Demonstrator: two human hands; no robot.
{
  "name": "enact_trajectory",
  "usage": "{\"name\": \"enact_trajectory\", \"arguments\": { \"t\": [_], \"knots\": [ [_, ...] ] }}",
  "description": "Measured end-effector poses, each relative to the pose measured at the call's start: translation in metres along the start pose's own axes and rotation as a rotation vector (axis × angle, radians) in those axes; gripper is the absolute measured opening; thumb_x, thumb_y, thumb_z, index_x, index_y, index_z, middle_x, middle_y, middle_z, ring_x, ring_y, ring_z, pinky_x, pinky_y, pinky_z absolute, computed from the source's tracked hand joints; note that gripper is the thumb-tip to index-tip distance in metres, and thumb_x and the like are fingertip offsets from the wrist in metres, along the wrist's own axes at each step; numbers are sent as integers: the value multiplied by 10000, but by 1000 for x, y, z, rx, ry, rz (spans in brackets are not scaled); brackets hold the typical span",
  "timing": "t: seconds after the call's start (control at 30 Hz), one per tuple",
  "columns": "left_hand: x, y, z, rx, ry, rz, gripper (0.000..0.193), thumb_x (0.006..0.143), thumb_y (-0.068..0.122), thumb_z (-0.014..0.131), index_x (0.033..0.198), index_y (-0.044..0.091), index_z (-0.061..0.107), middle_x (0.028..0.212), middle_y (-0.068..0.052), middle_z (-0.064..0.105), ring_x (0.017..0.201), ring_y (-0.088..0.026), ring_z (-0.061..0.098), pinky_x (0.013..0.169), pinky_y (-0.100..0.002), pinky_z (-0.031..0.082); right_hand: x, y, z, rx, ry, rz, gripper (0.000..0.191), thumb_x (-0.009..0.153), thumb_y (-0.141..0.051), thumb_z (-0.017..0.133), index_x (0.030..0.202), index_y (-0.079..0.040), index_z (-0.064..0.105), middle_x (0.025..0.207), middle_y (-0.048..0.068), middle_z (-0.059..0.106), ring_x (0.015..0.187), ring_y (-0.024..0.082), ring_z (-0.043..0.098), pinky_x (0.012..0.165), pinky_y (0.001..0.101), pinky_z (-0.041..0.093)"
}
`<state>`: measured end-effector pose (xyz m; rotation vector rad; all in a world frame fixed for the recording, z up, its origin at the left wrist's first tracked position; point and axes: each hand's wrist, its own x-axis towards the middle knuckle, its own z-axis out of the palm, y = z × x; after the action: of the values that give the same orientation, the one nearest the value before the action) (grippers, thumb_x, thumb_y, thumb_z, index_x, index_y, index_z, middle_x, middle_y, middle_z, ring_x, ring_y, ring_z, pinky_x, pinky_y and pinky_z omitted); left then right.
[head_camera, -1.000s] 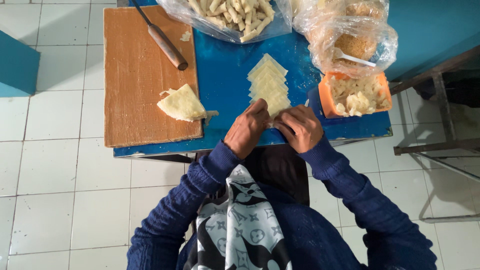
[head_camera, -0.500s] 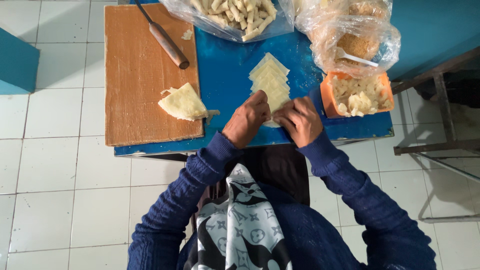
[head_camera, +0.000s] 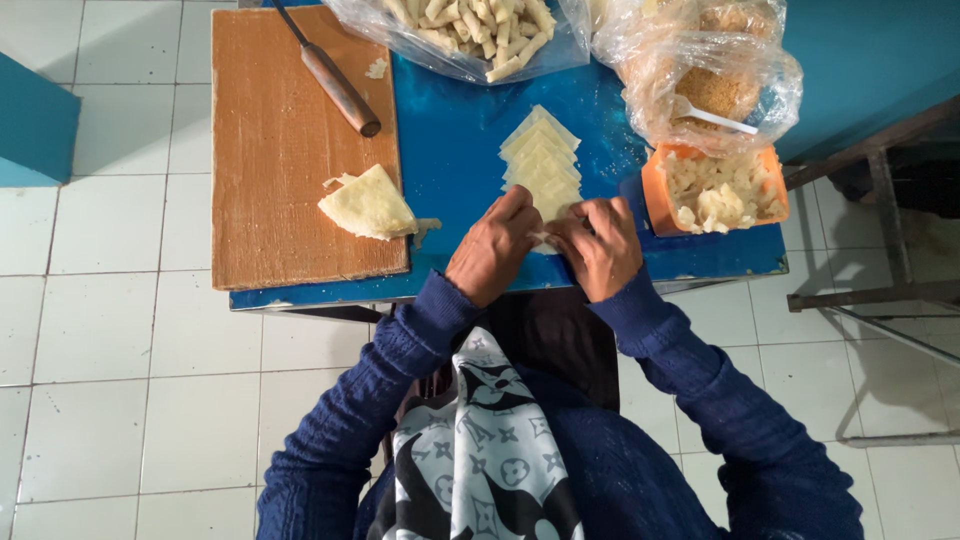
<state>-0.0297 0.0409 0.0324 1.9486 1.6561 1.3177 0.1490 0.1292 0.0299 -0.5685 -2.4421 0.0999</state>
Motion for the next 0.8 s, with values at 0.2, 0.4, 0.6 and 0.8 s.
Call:
{"name": "enact_trajectory", "arguments": {
  "t": [0.2,0.4,0.6,0.8],
  "knots": [
    [-4,-2,8,83,54,8,178,878,24,692,1024,6,593,1124,-134,500,1047,-342,575,881,-422,518,-15,-13,-7,-203,-11,-6,283,915,-63,710,1181,-163,720,1158,-8,652,1080,248,584,879,431,440],
    [-25,8,12,36,97,-59,350,896,51,677,1206,-72,569,1185,-189,488,1094,-381,572,869,-424,522,-15,-19,-7,-284,-49,48,434,939,-90,653,1334,-260,710,1266,-17,594,1108,246,531,908,427,422],
    [-41,11,20,231,80,-6,399,975,148,672,1325,-16,575,1369,-166,545,1203,-341,565,968,-406,526,1,-3,10,-407,-87,45,622,954,-15,596,1491,-329,599,1357,14,538,1073,267,493,879,422,416],
    [-46,11,25,294,35,34,517,962,254,685,1384,-18,560,1400,-151,545,1265,-306,533,984,-405,502,24,20,7,-155,-185,79,772,902,55,603,1578,-296,475,1290,15,574,1059,282,516,857,424,401]
  ]
}}
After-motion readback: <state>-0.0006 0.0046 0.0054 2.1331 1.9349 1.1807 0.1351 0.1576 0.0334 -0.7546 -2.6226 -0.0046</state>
